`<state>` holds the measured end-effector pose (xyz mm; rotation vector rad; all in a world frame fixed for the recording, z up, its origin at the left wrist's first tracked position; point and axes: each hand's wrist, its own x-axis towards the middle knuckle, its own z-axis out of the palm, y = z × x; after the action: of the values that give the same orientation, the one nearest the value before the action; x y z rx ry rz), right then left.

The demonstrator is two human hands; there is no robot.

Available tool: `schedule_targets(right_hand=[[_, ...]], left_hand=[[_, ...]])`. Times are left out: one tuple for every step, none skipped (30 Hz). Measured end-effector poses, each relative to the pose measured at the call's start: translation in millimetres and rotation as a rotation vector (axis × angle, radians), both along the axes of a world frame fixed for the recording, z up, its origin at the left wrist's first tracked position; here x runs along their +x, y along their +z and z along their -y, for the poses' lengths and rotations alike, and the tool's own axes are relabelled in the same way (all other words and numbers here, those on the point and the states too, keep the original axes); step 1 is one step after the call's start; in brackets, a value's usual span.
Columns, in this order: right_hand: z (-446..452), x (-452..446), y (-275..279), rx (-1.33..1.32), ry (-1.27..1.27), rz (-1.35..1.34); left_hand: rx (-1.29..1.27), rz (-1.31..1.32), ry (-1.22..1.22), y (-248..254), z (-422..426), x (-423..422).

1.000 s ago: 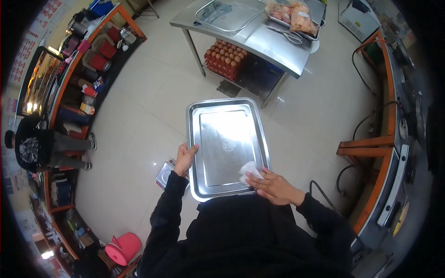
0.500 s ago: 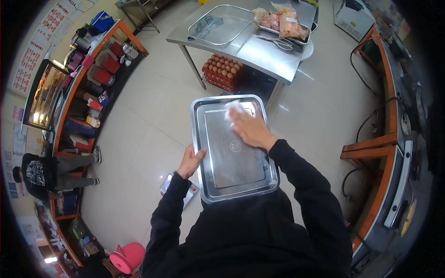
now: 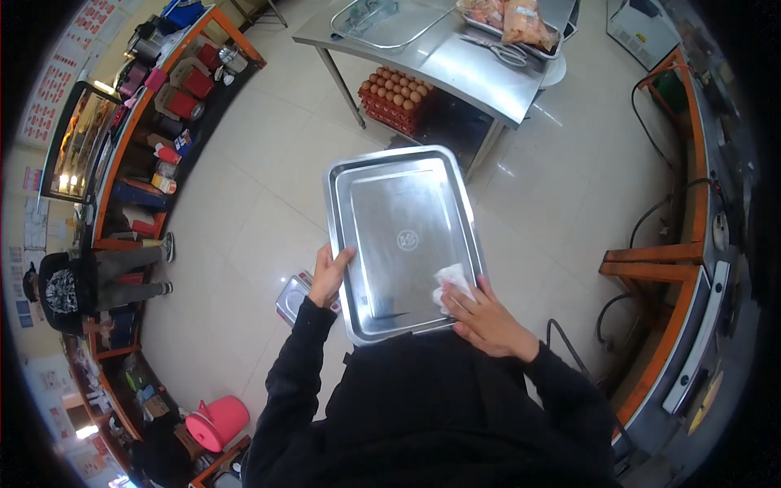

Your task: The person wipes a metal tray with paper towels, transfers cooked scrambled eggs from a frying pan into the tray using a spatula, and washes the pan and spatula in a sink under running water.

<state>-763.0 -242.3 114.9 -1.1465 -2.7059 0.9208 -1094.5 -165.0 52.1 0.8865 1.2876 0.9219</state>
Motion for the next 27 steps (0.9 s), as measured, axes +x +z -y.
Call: schedule_targets(right_hand=[[-2.5, -3.1, -4.2, -0.027, 0.085, -0.093], [-7.3, -11.5, -11.3, -0.049, 0.171, -0.184], [-15.0, -21.0, -17.4, -0.065, 0.261, -0.275], [-21.6, -31.8, -20.9, -0.058, 0.356, -0.301], [-28.0, -42.9, -25.4, -0.018, 0.41, -0.337], [-35.3, -52.9, -29.6, 0.025, 0.461, -0.371], [-43.9, -61.4, -29.0, 0.067, 0.51, -0.404], [-54.3, -67.7, -24.9, 0.154, 0.53, -0.395], [-65.0, -74.7, -25.8, 0.176, 0.503, -0.36], [-78.0, -81.7, -28.8, 0.201, 0.477, -0.322], [-91.3, -86.5, -29.0, 0.227, 0.453, -0.284], [-105.0, -89.0, -25.4, 0.286, 0.386, -0.28], [-119.9, -90.1, -25.5, 0.361, 0.298, -0.266], [-134.6, -92.0, -29.2, 0.432, 0.21, -0.254], [-149.0, -94.2, -32.7, 0.497, 0.121, -0.241], [-166.8, -93.5, -34.5, 0.519, 0.046, -0.179], [-186.6, -89.4, -36.4, 0.541, -0.03, -0.116], [-199.5, -85.3, -39.1, 0.559, -0.106, -0.053], [-208.2, -80.3, -42.4, 0.565, -0.175, -0.035], [-217.4, -74.6, -45.9, 0.57, -0.24, -0.018], [-226.4, -72.3, -48.6, 0.572, -0.3, 0.0], [-228.8, -74.4, -50.2, 0.527, -0.314, 0.001], [-224.9, -77.6, -50.8, 0.488, -0.331, 0.003], [-218.3, -82.9, -51.0, 0.447, -0.351, 0.006], [-209.5, -89.5, -48.8, 0.414, -0.319, 0.039], [-201.0, -96.8, -44.0, 0.387, -0.29, 0.074], [-194.7, -103.6, -38.6, 0.286, -0.243, 0.083]], left_hand=[[-0.031, 0.0, -0.041, 4.3, -4.0, 2.7], [-0.023, -0.011, -0.061, 8.7, -6.8, 7.9], [-0.009, -0.023, -0.077, 13.7, -10.9, 13.9], [0.003, -0.039, -0.091, 16.9, -11.8, 16.1], [0.022, -0.033, -0.088, 17.6, -11.7, 14.9], [0.042, -0.025, -0.088, 18.0, -12.9, 14.4], [0.062, -0.017, -0.09, 18.4, -14.0, 14.4], [0.07, -0.019, -0.1, 19.3, -13.2, 13.1], [0.074, -0.013, -0.08, 18.7, -12.0, 14.1], [0.082, -0.005, -0.059, 17.7, -11.6, 16.0], [0.091, 0.003, -0.037, 17.9, -12.0, 17.8], [0.065, 0.038, -0.024, 23.7, -13.3, 19.3], [0.07, 0.049, -0.013, 23.8, -15.1, 19.1], [0.071, 0.059, -0.002, 21.1, -15.6, 18.2], [0.068, 0.071, 0.01, 16.5, -14.9, 15.9], [0.057, 0.049, 0.023, 11.4, -16.0, 11.4], [0.072, 0.05, 0.037, 7.2, -16.3, 7.6], [0.084, 0.051, 0.05, 9.1, -17.4, 6.1], [0.097, 0.053, 0.064, 13.0, -20.8, 4.5], [0.085, 0.021, 0.069, 18.4, -25.0, 2.5], [0.092, 0.037, 0.08, 15.5, -30.2, -1.0], [0.099, 0.052, 0.092, 12.1, -36.9, -6.0], [0.112, 0.068, 0.1, 9.1, -47.5, -12.4], [0.107, 0.018, 0.125, 7.0, -56.0, -21.1], [0.105, 0.002, 0.178, 6.3, -63.5, -30.8], [0.109, -0.012, 0.227, 6.6, -73.4, -41.7], [0.121, -0.022, 0.275, 5.5, -85.3, -53.4]])
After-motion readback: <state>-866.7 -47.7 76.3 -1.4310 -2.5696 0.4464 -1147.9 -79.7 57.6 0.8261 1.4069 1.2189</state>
